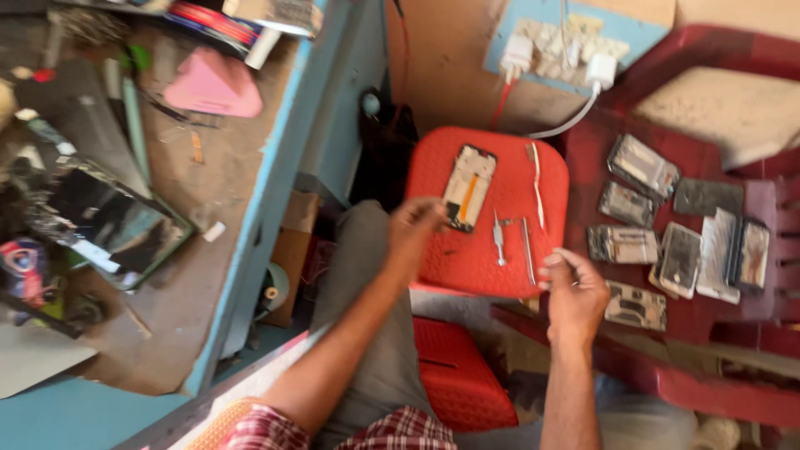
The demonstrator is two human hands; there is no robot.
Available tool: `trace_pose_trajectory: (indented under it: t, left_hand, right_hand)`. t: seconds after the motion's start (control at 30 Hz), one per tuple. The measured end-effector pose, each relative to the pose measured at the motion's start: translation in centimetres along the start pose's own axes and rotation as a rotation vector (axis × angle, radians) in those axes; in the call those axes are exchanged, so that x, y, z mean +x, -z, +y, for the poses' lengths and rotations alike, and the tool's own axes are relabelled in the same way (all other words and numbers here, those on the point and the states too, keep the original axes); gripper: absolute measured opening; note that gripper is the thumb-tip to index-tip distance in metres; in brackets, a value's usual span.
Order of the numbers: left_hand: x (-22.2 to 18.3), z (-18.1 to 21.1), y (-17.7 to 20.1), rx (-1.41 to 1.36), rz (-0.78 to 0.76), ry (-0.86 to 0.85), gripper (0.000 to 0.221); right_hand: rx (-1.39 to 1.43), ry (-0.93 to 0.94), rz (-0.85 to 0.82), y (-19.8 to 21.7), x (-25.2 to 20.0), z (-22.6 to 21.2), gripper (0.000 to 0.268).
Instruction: The person disassembles a mobile phone using a screwdriver and a prying tool. They remove the back cover and internal components, placing them on a nearby chair. The person then uses a toothbrush to clean the inside of the phone casing.
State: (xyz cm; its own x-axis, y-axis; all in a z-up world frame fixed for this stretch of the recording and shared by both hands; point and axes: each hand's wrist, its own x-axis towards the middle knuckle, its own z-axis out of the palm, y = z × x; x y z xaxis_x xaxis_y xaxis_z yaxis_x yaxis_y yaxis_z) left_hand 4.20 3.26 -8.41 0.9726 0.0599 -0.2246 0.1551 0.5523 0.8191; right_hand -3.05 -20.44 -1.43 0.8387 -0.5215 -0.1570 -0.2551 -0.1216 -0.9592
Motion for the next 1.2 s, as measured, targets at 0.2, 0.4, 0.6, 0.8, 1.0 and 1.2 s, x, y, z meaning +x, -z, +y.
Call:
trace_pose_trajectory:
  t: [0.2, 0.4, 0.6, 0.8, 1.0, 1.2]
  left_hand:
    - [-0.4, 0.8, 1.4, -0.041, 0.038, 0.035, 0.012]
    - [-0.8, 0.5, 0.6, 0.035, 0.024, 0.087, 0.014]
    - [-0.1, -0.6, 1.4, 0.106, 0.03, 0.091, 0.015]
    - [0.7, -1.0, 1.6, 0.164, 0.028, 0.104, 0.014]
    - [0.8, -1.2, 1.5, 0.191, 0.019, 0.118, 0.014]
    - [0.6, -1.0, 1.4, 0.227, 0.013, 0.146, 0.014]
  right_hand:
    - [-0.023, -0.061, 0.011, 3.0, 0.8, 4.4, 0.018]
    - [-0.327, 0.127, -0.251, -3.9, 0.2, 7.3, 0.021]
    - [-0.783, 0.263, -0.134, -11.2, 0.7, 7.1, 0.024]
    - [-0.934, 0.244, -0.058, -12.1, 0.8, 7.3, 0.021]
    - [-0.971, 0.251, -0.068, -11.8, 0.8, 7.9, 0.022]
    - [-1.048, 0.259, -0.092, -11.4, 0.2, 8.1, 0.021]
